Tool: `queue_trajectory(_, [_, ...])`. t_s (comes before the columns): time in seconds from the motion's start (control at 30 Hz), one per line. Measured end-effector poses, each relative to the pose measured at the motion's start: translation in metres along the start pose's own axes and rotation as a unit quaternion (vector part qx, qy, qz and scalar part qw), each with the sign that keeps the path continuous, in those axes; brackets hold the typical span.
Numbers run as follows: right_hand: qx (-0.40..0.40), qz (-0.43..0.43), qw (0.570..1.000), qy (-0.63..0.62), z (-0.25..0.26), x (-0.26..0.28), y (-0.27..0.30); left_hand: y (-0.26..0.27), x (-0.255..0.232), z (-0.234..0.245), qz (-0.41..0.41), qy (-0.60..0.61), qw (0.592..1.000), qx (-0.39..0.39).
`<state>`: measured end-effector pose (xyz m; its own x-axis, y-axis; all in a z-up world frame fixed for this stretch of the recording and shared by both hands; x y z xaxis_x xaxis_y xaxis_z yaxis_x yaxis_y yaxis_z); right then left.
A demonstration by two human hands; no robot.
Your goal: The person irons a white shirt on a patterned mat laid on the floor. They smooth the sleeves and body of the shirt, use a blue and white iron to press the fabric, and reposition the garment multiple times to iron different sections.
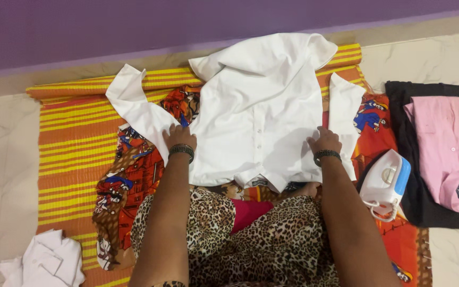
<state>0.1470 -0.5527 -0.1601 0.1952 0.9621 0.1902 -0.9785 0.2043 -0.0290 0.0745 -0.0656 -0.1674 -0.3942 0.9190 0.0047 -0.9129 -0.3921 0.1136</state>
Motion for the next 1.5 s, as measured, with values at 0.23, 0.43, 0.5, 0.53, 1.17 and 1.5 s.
queue_trajectory(0.23, [-0.012, 0.019, 0.984, -0.178, -0.036, -0.016, -0.03, -0.026, -0.006, -0.041, -0.034, 0.159, 0.986, -0.033])
queue_trajectory(0.43, [0.082, -0.086, 0.958, -0.26, -0.061, -0.024, -0.054, -0.037, -0.01, -0.034, 0.028, 0.166, 0.984, 0.065])
queue_trajectory(0.5, [0.096, -0.081, 0.961, -0.248, -0.062, -0.022, -0.056, -0.039, -0.01, -0.034, 0.04, 0.137, 0.985, 0.101])
queue_trajectory(0.53, [0.102, -0.08, 0.961, -0.242, -0.062, -0.019, -0.056, -0.041, -0.01, -0.034, 0.03, 0.131, 0.987, 0.085])
queue_trajectory(1.17, [0.13, 0.179, 0.963, -0.156, -0.061, 0.091, 0.004, 0.012, -0.093, -0.032, -0.232, 0.069, 0.97, 0.011])
queue_trajectory(1.5, [0.042, -0.007, 0.997, -0.059, -0.036, 0.0, -0.049, -0.022, -0.022, -0.016, 0.008, 0.077, 0.994, 0.078])
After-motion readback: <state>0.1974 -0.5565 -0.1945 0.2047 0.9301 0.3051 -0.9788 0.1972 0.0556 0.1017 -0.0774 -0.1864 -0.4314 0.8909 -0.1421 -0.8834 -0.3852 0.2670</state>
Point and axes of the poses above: each hand's wrist, its own y-axis away from the middle knuckle, its own z-axis out of the back of the hand, x = y × z, the point moved 1 cm from there along -y, towards the middle knuckle, and after that the axes turned 11 degrees about -x, right-handed, at the moved point
